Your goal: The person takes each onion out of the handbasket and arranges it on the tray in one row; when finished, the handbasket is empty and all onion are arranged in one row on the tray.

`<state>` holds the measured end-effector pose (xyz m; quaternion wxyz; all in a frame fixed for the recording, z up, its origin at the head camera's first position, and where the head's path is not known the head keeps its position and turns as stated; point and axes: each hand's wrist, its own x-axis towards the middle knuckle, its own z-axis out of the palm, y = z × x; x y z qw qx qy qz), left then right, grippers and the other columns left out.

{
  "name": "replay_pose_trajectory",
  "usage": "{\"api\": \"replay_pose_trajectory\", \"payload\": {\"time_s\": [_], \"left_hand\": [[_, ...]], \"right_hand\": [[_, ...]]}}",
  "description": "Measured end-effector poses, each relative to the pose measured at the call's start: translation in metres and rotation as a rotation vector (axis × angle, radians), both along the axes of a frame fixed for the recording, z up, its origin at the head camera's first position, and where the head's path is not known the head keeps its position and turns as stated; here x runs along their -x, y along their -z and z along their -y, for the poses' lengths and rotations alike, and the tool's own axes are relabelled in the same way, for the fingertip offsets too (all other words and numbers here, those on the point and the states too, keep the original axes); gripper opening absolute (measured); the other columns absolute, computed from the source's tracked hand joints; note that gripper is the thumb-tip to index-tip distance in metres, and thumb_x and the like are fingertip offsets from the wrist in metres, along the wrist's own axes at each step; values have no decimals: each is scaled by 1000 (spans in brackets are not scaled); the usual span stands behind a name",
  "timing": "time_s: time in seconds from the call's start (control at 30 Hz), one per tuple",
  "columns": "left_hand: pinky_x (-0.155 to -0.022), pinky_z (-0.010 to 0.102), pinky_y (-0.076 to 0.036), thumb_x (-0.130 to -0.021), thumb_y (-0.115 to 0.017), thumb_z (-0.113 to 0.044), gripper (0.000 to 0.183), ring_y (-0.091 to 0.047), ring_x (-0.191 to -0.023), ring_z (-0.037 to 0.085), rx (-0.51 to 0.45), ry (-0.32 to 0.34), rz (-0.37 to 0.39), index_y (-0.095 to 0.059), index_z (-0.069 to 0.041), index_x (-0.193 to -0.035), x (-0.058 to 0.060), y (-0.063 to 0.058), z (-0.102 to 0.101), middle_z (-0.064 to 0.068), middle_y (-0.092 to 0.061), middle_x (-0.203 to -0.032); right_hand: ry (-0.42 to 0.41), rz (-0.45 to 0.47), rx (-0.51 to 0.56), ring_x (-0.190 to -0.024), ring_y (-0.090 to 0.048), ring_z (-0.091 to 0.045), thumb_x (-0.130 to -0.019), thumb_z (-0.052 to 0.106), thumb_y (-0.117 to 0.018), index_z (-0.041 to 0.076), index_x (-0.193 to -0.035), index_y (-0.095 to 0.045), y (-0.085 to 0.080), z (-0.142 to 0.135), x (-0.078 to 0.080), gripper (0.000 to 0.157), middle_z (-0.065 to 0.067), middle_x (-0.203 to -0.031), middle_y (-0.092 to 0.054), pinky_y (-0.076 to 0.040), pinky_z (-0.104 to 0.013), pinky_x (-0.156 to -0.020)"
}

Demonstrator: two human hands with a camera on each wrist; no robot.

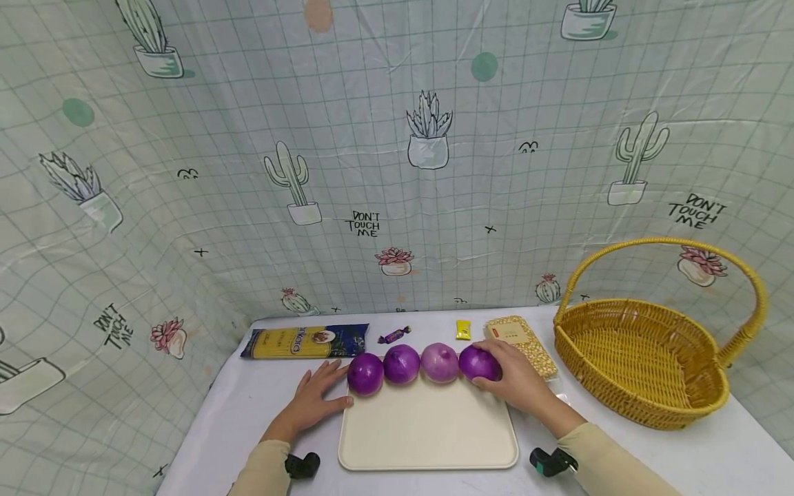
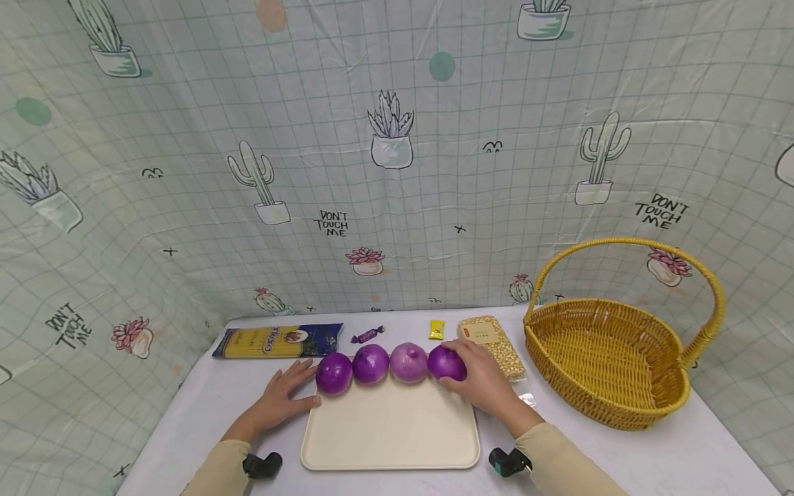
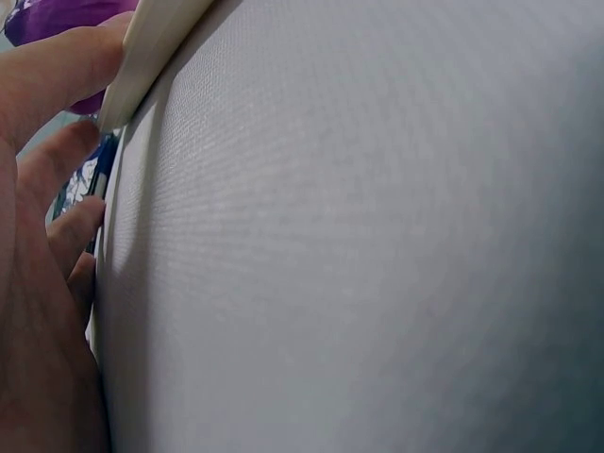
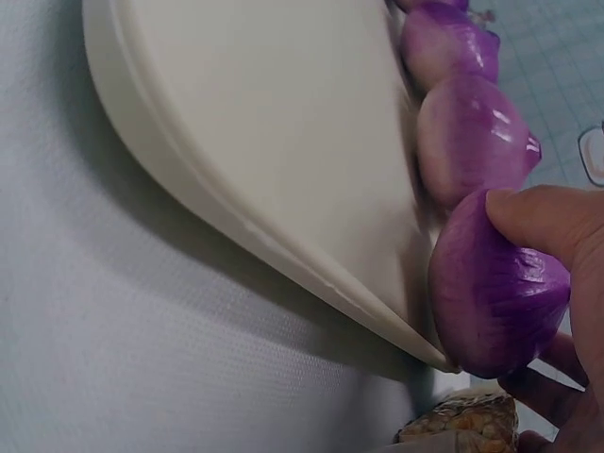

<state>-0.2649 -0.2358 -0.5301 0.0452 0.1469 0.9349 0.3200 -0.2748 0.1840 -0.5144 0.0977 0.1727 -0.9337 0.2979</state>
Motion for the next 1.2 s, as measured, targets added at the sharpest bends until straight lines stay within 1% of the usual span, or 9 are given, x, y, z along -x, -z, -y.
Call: {"api": "replay_pose_trajectory", "payload": {"time_s": [0.1, 0.3, 0.43, 0.57, 0.83, 1.0, 1.2], "left_hand": [[-122, 64, -1, -89, -74, -43, 73, -19, -152, 44, 0, 4, -1, -52, -8, -149, -1, -1, 0, 21, -36, -160], [-122, 64, -1, -90, -73, -43, 73, -18, -152, 44, 1, 8, -6, -51, -8, -149, 0, 1, 1, 20, -36, -160], [-121, 66, -2, -89, -74, -45, 73, -21, -151, 47, -30, 13, -42, -53, -6, -147, -1, 0, 0, 23, -38, -158], [-119, 69, -6, -88, -74, -45, 73, -25, -148, 50, -35, 21, -81, -54, -4, -145, -2, 1, 0, 26, -41, -156], [-123, 63, -1, -90, -73, -44, 73, -19, -152, 43, -1, 5, -8, -51, -7, -149, 0, 0, -1, 20, -36, -160], [-122, 64, -1, -90, -74, -41, 72, -19, -152, 44, -1, 6, -1, -51, -7, -149, -1, -1, 0, 21, -36, -160], [-122, 64, -1, -89, -74, -44, 74, -19, -152, 44, -11, 2, -3, -51, -7, -149, 0, 1, 0, 20, -36, -160]], "right_hand": [[-3, -6, -2, -132, -49, -49, -83, 27, -86, 11, -139, -59, 0, 0, -1, 64, -25, -146, -52, -45, -67, -103], [-2, -8, -9, -133, -48, -49, -83, 24, -85, 11, -140, -59, -1, 0, -2, 65, -25, -146, -52, -44, -67, -104], [1, -4, -20, -133, -48, -49, -83, 24, -85, 11, -140, -58, -1, 1, -3, 64, -25, -146, -52, -44, -67, -105], [4, 0, -27, -132, -49, -49, -84, 24, -84, 11, -140, -58, -1, 1, -3, 64, -24, -147, -52, -43, -67, -105], [14, 17, -30, -134, -47, -50, -85, 26, -84, 11, -142, -57, -1, 0, -3, 65, -25, -150, -48, -44, -68, -104], [12, 18, -23, -134, -46, -51, -85, 26, -84, 11, -143, -57, -1, 0, -3, 65, -26, -150, -48, -44, -68, -104], [16, 21, -22, -135, -45, -51, -85, 27, -83, 11, -143, -56, 0, -1, -3, 66, -27, -151, -47, -43, -69, -104]]}}
